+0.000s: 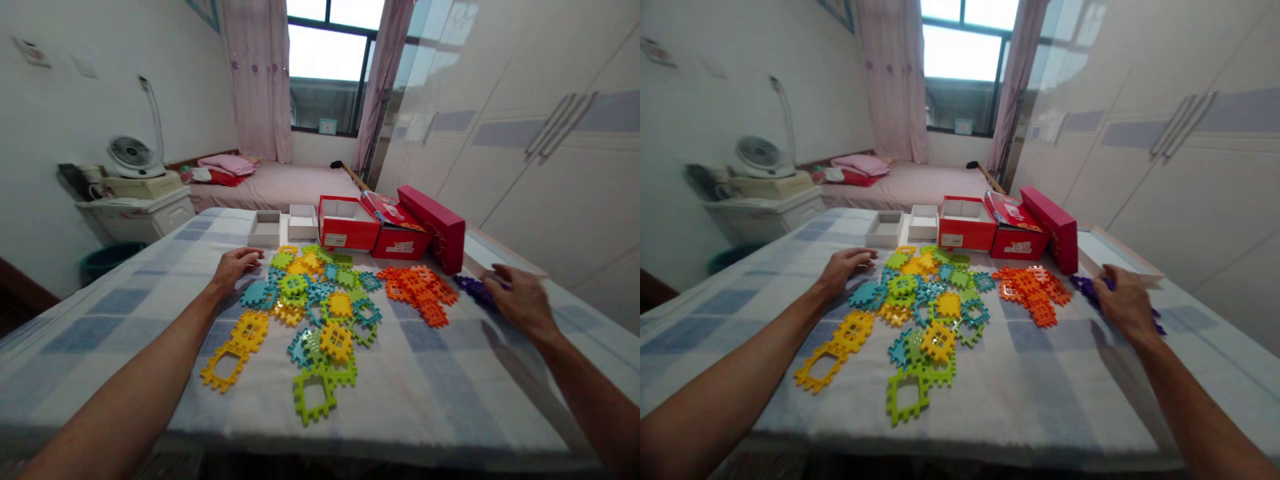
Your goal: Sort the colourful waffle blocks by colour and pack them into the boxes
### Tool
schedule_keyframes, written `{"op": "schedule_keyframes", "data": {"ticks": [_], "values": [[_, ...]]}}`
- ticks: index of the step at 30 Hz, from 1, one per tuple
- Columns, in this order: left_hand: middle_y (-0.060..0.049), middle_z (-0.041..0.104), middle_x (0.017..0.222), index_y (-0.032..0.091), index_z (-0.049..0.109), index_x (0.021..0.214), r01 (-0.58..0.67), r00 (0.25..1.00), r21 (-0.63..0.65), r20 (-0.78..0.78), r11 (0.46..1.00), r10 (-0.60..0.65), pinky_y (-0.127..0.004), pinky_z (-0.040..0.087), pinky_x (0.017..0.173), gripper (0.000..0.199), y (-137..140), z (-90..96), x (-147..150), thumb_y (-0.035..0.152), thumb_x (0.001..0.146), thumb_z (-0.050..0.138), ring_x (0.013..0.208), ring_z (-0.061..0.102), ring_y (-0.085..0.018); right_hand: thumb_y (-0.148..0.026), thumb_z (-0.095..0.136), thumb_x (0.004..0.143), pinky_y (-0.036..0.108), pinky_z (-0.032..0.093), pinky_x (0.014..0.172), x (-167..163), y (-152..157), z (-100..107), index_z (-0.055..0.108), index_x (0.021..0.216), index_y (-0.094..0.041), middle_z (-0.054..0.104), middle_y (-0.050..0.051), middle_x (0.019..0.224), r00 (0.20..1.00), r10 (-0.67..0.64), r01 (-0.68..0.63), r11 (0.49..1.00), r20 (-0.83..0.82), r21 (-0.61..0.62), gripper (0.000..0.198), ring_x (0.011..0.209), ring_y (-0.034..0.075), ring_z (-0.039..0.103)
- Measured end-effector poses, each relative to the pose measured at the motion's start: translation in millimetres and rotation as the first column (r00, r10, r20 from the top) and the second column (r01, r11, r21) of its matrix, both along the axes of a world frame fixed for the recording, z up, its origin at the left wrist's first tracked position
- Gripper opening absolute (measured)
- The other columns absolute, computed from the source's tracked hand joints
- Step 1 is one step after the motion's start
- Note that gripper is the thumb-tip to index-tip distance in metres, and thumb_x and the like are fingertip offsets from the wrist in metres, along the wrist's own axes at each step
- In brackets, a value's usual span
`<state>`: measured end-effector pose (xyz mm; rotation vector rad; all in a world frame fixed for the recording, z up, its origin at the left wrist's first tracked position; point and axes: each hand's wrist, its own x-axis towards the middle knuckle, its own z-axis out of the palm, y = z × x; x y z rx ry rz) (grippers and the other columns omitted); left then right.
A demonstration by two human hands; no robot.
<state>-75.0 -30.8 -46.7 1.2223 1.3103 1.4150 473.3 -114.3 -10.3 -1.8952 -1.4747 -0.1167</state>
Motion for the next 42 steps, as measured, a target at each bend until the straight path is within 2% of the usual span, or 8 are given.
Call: {"op": "schedule_keyframes", "data": {"ticks": [2,6,9,12,20,28,34,42], "values": [[-0.006,0.071,0.084,0.017,0.073,0.08,0.018,0.999,0.021,-0.046,1.0,-0.017,-0.025,0.051,0.061,0.03,0.4,-1.4,0.9,0.035,0.057,0.072,0.067,0.062,-0.014,-0.043,0.056,0.079,0.048,0.045,0.091,-51.5,-11.2,3.0,0.059,0.119,-0.019,0.061,0.018,0.117,0.963,0.238,-0.253,0.96,-0.124,-0.123,0.047,0.104,0.031,0.059],[-0.006,0.071,0.083,0.017,0.073,0.08,0.026,0.998,0.031,-0.065,0.999,-0.024,-0.026,0.051,0.063,0.029,-0.4,-1.8,1.6,0.035,0.057,0.072,0.066,0.061,-0.014,-0.048,0.068,0.072,0.051,0.035,0.104,-154.4,-51.6,11.7,0.048,0.135,-0.029,0.042,0.011,0.143,0.681,0.724,-0.707,0.612,-0.11,-0.354,0.068,0.131,0.031,0.039],[-0.006,0.071,0.083,0.016,0.073,0.078,0.025,0.998,0.021,-0.064,0.999,-0.024,-0.026,0.051,0.063,0.029,-1.3,-0.4,2.5,0.035,0.056,0.073,0.065,0.061,-0.014,-0.054,0.073,0.066,0.055,0.028,0.107,-209.7,-77.4,13.1,0.043,0.138,-0.032,0.036,0.01,0.148,0.47,0.878,-0.812,0.389,-0.092,-0.436,0.081,0.138,0.033,0.025],[-0.006,0.071,0.081,0.017,0.073,0.078,0.03,0.997,0.02,-0.074,0.999,-0.028,-0.026,0.051,0.062,0.028,-1.0,0.0,2.8,0.034,0.056,0.073,0.065,0.062,-0.015,-0.056,0.072,0.066,0.055,0.019,0.11,-246.4,-82.9,4.1,0.043,0.137,-0.033,0.035,0.009,0.148,0.343,0.939,-0.836,0.301,-0.008,-0.458,0.08,0.14,0.033,0.018],[-0.006,0.072,0.083,0.019,0.073,0.08,0.058,0.995,0.012,-0.084,0.998,-0.057,-0.027,0.052,0.063,0.031,1.4,-2.6,-0.1,0.038,0.055,0.074,0.067,0.063,-0.016,-0.039,0.066,0.079,0.049,0.022,0.109,-290.5,-37.5,-17.7,0.047,0.133,-0.026,0.041,0.009,0.144,0.494,0.844,-0.808,0.535,0.21,-0.248,0.059,0.138,0.028,0.022],[-0.006,0.071,0.079,0.017,0.073,0.078,0.042,0.996,-0.006,-0.076,0.999,-0.042,-0.027,0.052,0.06,0.034,-1.6,1.7,4.2,0.038,0.051,0.076,0.064,0.062,-0.016,-0.042,0.048,0.089,0.046,0.034,0.103,-237.4,16.8,-17.4,0.045,0.132,-0.011,0.047,0.019,0.135,0.807,0.57,-0.538,0.817,0.152,-0.209,0.053,0.126,0.028,0.042],[-0.005,0.072,0.083,0.017,0.072,0.08,0.048,0.99,-0.023,-0.135,0.999,-0.05,-0.028,0.054,0.064,0.037,-0.4,1.0,3.4,0.042,0.053,0.074,0.067,0.065,-0.016,-0.041,0.042,0.092,0.04,0.035,0.1,-233.2,27.7,-25.3,0.044,0.134,-0.009,0.05,0.019,0.132,0.838,0.523,-0.425,0.805,0.156,-0.413,0.053,0.124,0.028,0.044],[-0.004,0.072,0.081,0.017,0.072,0.078,0.058,0.989,-0.02,-0.134,0.998,-0.061,-0.029,0.054,0.068,0.038,-0.8,2.5,5.2,0.043,0.051,0.074,0.068,0.065,-0.016,-0.043,0.039,0.094,0.034,0.039,0.095,-259.2,14.0,-7.3,0.057,0.122,-0.016,0.059,0.013,0.125,0.728,0.681,-0.6,0.69,0.08,-0.405,0.043,0.113,0.023,0.054]]}}
